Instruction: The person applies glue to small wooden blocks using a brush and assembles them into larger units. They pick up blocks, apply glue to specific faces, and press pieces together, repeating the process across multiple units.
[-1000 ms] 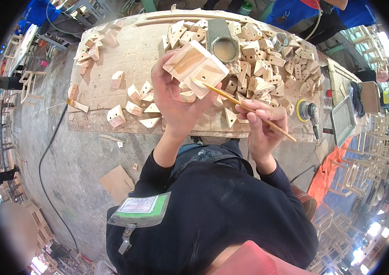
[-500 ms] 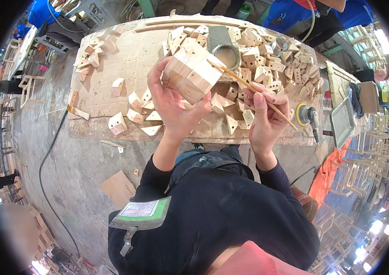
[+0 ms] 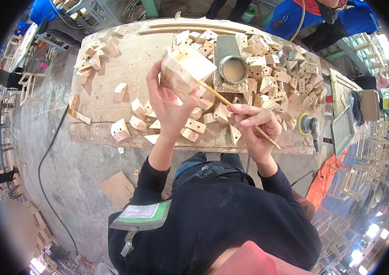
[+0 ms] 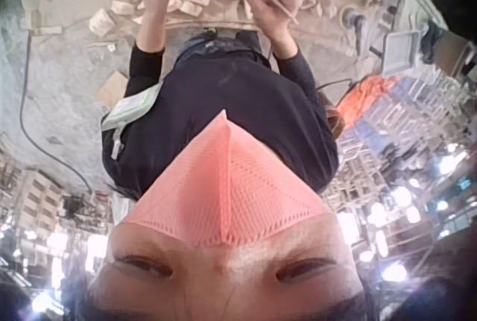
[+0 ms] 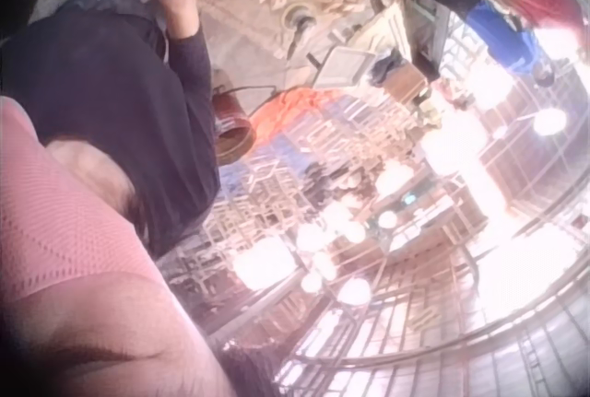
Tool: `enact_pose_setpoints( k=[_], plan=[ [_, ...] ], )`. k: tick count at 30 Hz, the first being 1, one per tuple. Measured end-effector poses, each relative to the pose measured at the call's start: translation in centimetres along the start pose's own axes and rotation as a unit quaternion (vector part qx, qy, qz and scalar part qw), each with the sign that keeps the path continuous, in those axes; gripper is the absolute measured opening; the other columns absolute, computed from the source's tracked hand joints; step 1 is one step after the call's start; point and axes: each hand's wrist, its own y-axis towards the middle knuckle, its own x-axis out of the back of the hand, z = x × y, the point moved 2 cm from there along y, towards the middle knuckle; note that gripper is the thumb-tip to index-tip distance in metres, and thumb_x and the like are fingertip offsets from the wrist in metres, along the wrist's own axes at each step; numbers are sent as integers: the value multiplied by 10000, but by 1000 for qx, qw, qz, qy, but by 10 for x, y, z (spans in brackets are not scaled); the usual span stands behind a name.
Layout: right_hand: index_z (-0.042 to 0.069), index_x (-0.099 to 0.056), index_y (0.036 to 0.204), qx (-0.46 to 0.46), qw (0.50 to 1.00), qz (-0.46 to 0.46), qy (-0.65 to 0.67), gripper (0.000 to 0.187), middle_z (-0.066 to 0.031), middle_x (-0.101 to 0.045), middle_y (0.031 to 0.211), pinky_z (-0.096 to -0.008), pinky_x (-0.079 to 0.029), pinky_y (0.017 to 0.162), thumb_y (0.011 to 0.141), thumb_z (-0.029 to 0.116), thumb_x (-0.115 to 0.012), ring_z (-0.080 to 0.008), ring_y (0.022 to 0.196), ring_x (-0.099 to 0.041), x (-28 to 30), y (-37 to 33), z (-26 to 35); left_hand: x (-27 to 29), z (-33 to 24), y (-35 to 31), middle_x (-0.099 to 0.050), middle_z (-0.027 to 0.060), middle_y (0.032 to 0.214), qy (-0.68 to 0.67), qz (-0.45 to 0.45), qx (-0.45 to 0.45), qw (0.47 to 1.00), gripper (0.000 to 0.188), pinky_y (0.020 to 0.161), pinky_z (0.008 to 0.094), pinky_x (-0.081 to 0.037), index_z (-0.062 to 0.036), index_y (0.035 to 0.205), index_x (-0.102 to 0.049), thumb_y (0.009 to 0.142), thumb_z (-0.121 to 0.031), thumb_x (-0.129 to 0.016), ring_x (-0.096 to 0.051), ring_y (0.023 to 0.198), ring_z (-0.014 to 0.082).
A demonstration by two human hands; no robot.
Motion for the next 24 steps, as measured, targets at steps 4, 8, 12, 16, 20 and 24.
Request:
enact_pose_setpoints(
  k=[4, 8, 12, 16, 20, 24],
  plan=[
    [15, -559, 919, 3, 996, -81, -32, 162, -242, -653, 1085, -332, -555, 843, 844, -120, -607, -273, 988, -664, 19, 15, -9, 26, 68, 51, -568, 158, 1136, -207, 15, 239, 949, 605, 922, 357, -454, 26, 1264, -481, 826, -366, -625, -550, 1061, 250],
    [37, -568, 943, -50, 965, -254, -50, 70, -216, -641, 1136, -313, -559, 836, 903, -16, -592, -275, 1006, -659, 69, 13, -17, 57, 124, 111, -570, 182, 1203, -369, -1, 442, 818, 664, 937, 391, -435, 23, 1264, -496, 846, -492, -519, -543, 1048, 319],
    [4, -587, 1061, -102, 907, -399, -83, 131, -182, -627, 1183, -271, -552, 806, 941, 52, -569, -211, 1016, -655, 136, -6, -16, 62, 167, 161, -585, 184, 1189, -388, 18, 467, 794, 691, 915, 394, -432, 15, 1269, -497, 833, -520, -508, -548, 1046, 307],
    [-5, -563, 1208, -123, 851, -496, -122, 292, -113, -638, 1161, -224, -514, 767, 960, 148, -570, -141, 980, -640, 185, -39, -7, 53, 214, 203, -617, 174, 1142, -369, 24, 489, 790, 663, 865, 378, -464, 7, 1233, -530, 832, -521, -539, -583, 986, 289],
    [15, -560, 1242, -130, 835, -521, -120, 356, -46, -634, 1081, -193, -450, 751, 968, 242, -572, -81, 940, -587, 227, -81, 6, 58, 276, 246, -660, 143, 1054, -78, -73, 360, 927, 611, 785, 366, -505, -57, 1159, -589, 782, -533, -660, -635, 864, 261],
    [8, -554, 1238, -113, 813, -555, -134, 381, -11, -570, 942, -250, -452, 799, 974, 282, -555, -111, 871, -540, 224, -79, 21, 41, 307, 262, -648, 159, 1071, 500, -114, 128, 849, 753, 908, 426, -451, 12, 1144, -574, 706, -587, -699, -587, 1036, 308]
  ],
)
